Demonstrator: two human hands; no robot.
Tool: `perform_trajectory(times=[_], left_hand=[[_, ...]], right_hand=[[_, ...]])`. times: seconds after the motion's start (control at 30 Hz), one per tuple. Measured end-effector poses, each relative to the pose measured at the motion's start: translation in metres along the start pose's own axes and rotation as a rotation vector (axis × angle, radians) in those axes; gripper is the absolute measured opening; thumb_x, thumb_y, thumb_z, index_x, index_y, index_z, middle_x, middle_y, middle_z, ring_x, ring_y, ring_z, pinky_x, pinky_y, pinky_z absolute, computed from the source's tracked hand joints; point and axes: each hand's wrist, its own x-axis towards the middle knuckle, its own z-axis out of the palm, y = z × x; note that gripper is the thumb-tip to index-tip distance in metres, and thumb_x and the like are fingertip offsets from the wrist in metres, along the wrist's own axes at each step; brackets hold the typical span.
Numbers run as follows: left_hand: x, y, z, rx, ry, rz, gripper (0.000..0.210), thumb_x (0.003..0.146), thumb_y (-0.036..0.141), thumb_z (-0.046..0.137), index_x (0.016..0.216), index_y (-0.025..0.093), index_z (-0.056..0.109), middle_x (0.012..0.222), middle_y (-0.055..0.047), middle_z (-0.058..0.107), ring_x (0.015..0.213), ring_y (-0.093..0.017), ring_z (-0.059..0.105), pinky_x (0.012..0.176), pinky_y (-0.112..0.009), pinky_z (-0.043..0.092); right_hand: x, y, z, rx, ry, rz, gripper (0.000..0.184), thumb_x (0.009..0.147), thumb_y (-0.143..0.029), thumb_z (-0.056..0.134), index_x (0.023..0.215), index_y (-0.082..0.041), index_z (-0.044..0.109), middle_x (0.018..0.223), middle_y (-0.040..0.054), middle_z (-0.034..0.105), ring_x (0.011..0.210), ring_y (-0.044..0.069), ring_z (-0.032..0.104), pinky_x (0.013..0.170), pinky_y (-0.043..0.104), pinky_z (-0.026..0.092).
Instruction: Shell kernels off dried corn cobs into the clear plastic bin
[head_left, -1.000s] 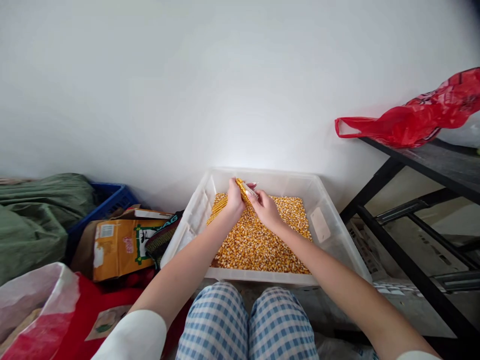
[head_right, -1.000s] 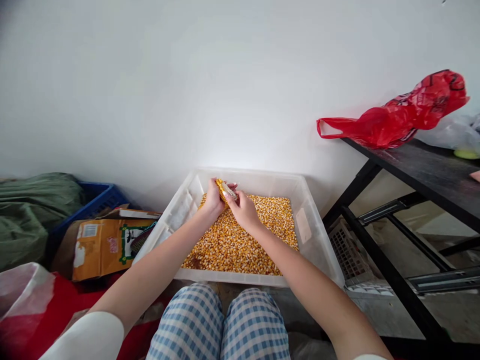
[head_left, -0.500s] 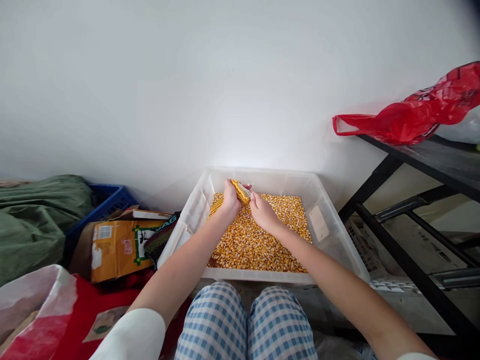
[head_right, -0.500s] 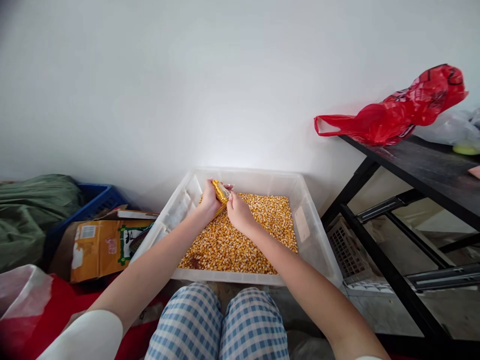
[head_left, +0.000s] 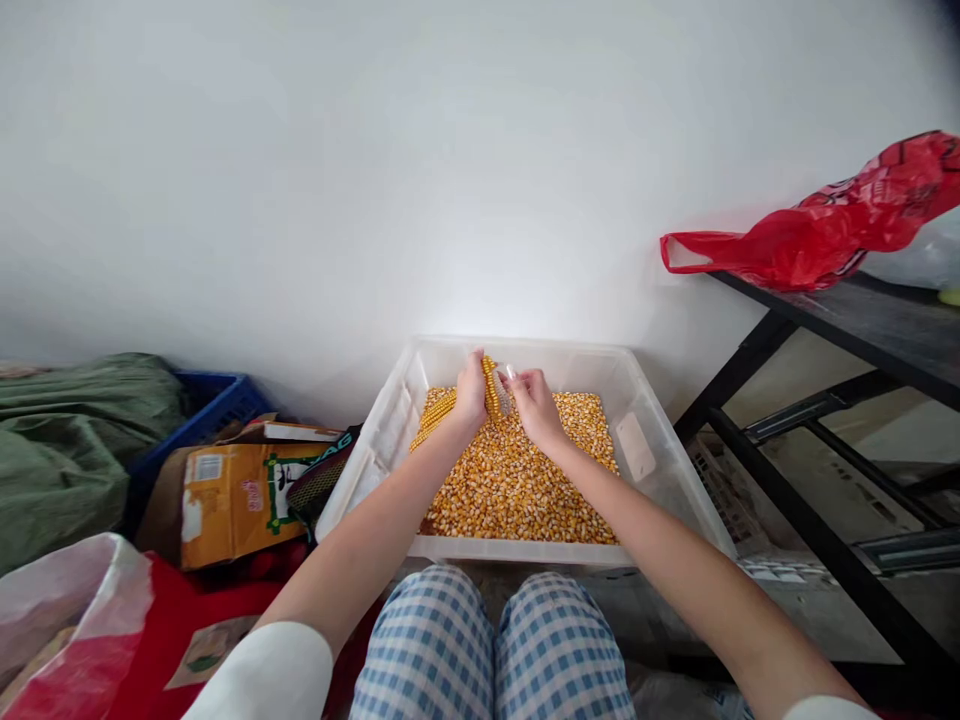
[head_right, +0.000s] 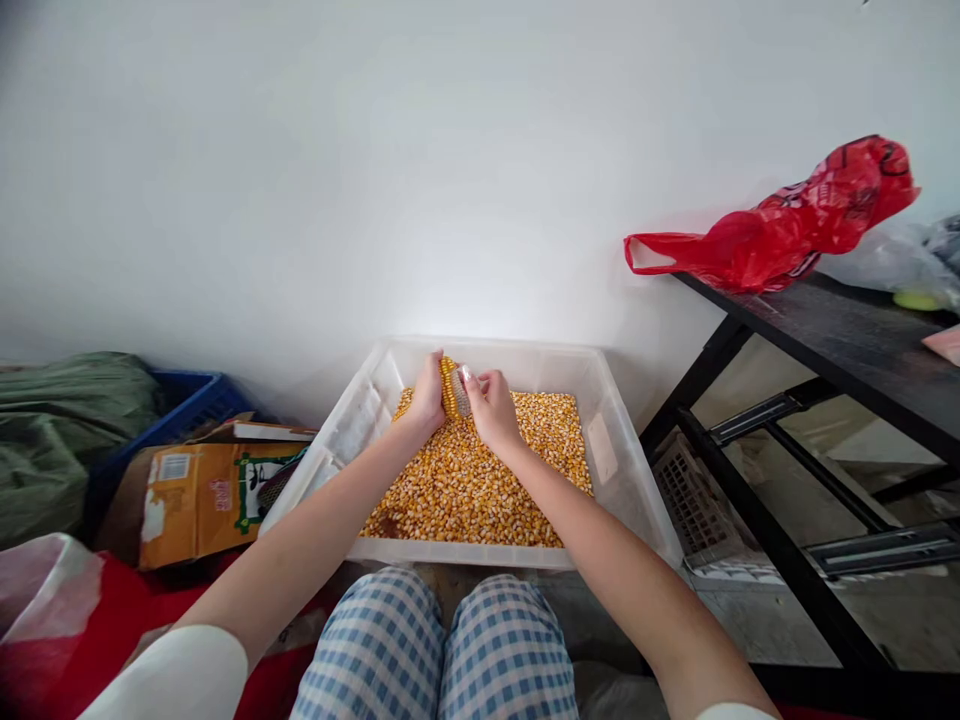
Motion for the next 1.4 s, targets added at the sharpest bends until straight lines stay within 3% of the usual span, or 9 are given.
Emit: perform_trajectory(times=[0.07,0.17,0.37,0.57,0.7,0.8,0.97,1.13,1.4], left_hand=[[-0.002,-0.001,0.001,0.088,-0.087,0.029,0.039,0.076,0.053,0.048,0.069,0.015,0.054,0.049,0.000,0.053,0.050,-0.014,0.057,0.051,-0.023,0.045],[-0.008,-0.004,0.005,0.189,-0.198,0.066,0.038,0.079,0.052,0.046,0.069,0.016,0.055,0.052,0.000,0.053,0.052,-0.014,0.056,0.053,-0.023,0.045],[-0.018,-0.006,0.010,0.237,-0.212,0.181,0.024,0.079,0.039,0.050,0.074,0.016,0.056,0.066,0.001,0.057,0.064,-0.011,0.054,0.062,-0.020,0.044],[-0.020,0.004,0.009,0.154,-0.353,-0.088,0.031,0.082,0.044,0.038,0.087,0.018,0.053,0.047,0.003,0.049,0.040,-0.013,0.049,0.046,-0.026,0.043],[-0.020,0.000,0.009,0.225,-0.452,-0.009,0.031,0.081,0.045,0.040,0.091,0.018,0.052,0.044,0.003,0.049,0.035,-0.015,0.048,0.041,-0.025,0.040],[-0.020,-0.004,0.008,0.280,-0.474,0.040,0.035,0.082,0.048,0.040,0.090,0.016,0.053,0.043,0.003,0.049,0.034,-0.015,0.048,0.039,-0.025,0.039],[-0.016,-0.003,0.002,0.274,-0.477,-0.075,0.038,0.080,0.046,0.039,0.100,0.018,0.053,0.043,0.004,0.049,0.034,-0.015,0.048,0.038,-0.025,0.039],[-0.014,0.000,0.000,0.240,-0.490,-0.095,0.037,0.080,0.045,0.039,0.102,0.020,0.053,0.043,0.004,0.050,0.036,-0.015,0.049,0.039,-0.025,0.041],[-0.016,-0.002,0.002,0.285,-0.486,-0.081,0.037,0.080,0.049,0.039,0.088,0.016,0.055,0.042,0.003,0.048,0.033,-0.014,0.046,0.037,-0.024,0.040]], right_hand=[[0.007,0.000,-0.004,0.069,0.009,-0.020,0.048,0.081,-0.062,0.040,0.093,-0.017,0.054,0.080,0.0028,0.058,0.073,0.014,0.053,0.067,0.025,0.043],[0.010,-0.002,-0.005,0.209,-0.173,-0.019,0.049,0.083,-0.061,0.038,0.100,-0.019,0.056,0.081,0.0023,0.060,0.071,0.014,0.054,0.066,0.025,0.044],[0.001,0.001,-0.001,0.212,-0.192,-0.079,0.049,0.084,-0.061,0.035,0.096,-0.021,0.061,0.078,0.0033,0.061,0.075,0.017,0.056,0.076,0.030,0.044],[0.004,-0.005,-0.007,0.342,-0.222,0.097,0.051,0.080,-0.067,0.036,0.073,-0.019,0.053,0.058,-0.0005,0.047,0.051,0.011,0.044,0.050,0.024,0.037],[0.004,-0.013,-0.010,0.460,-0.255,0.215,0.051,0.077,-0.068,0.040,0.070,-0.018,0.049,0.052,-0.0033,0.039,0.044,0.008,0.037,0.041,0.021,0.031],[0.003,-0.014,-0.010,0.404,-0.269,0.153,0.050,0.077,-0.068,0.042,0.070,-0.018,0.050,0.049,-0.0037,0.038,0.043,0.008,0.037,0.039,0.020,0.028],[0.003,-0.013,-0.013,0.391,-0.426,0.123,0.045,0.078,-0.064,0.046,0.082,-0.020,0.054,0.053,-0.0039,0.042,0.046,0.009,0.042,0.043,0.020,0.034],[0.005,-0.018,-0.020,0.462,-0.510,0.220,0.043,0.072,-0.062,0.055,0.084,-0.020,0.053,0.056,-0.0044,0.044,0.050,0.008,0.044,0.047,0.019,0.038],[0.008,-0.008,-0.014,0.609,-0.456,0.388,0.050,0.070,-0.067,0.054,0.067,-0.017,0.048,0.051,-0.0036,0.043,0.044,0.008,0.043,0.043,0.019,0.038]])
